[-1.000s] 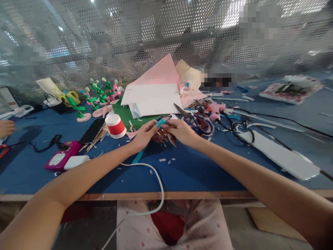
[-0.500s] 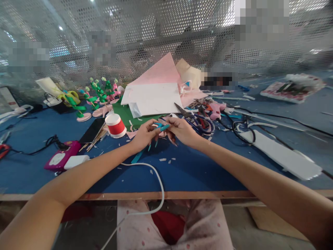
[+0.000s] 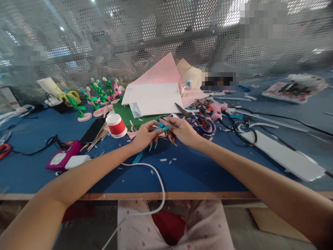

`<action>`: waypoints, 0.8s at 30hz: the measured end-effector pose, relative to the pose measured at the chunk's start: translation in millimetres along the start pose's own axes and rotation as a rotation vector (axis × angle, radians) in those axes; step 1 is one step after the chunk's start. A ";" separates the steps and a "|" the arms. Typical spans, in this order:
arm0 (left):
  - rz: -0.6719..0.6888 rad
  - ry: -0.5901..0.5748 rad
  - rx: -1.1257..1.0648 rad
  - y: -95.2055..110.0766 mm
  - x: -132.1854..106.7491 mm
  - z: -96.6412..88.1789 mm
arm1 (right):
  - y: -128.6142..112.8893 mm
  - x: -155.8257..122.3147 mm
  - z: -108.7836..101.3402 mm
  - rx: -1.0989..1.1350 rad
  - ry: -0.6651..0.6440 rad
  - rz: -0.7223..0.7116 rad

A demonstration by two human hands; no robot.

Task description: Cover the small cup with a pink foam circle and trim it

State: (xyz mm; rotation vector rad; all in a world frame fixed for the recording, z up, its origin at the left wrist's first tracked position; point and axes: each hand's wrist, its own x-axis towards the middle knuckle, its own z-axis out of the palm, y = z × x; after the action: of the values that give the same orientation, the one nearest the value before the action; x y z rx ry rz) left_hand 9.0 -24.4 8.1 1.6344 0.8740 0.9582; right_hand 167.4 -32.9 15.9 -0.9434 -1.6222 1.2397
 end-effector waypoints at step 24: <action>0.059 0.063 -0.085 -1.8 3.9 0.3 | 1.6 1.2 -3.2 -0.064 -0.039 -0.024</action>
State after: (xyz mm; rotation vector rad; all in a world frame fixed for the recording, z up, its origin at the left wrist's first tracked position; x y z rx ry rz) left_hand 10.7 -20.6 6.9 1.5720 0.8205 1.0784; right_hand 170.1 -30.5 15.0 -0.9422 -1.7075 1.2025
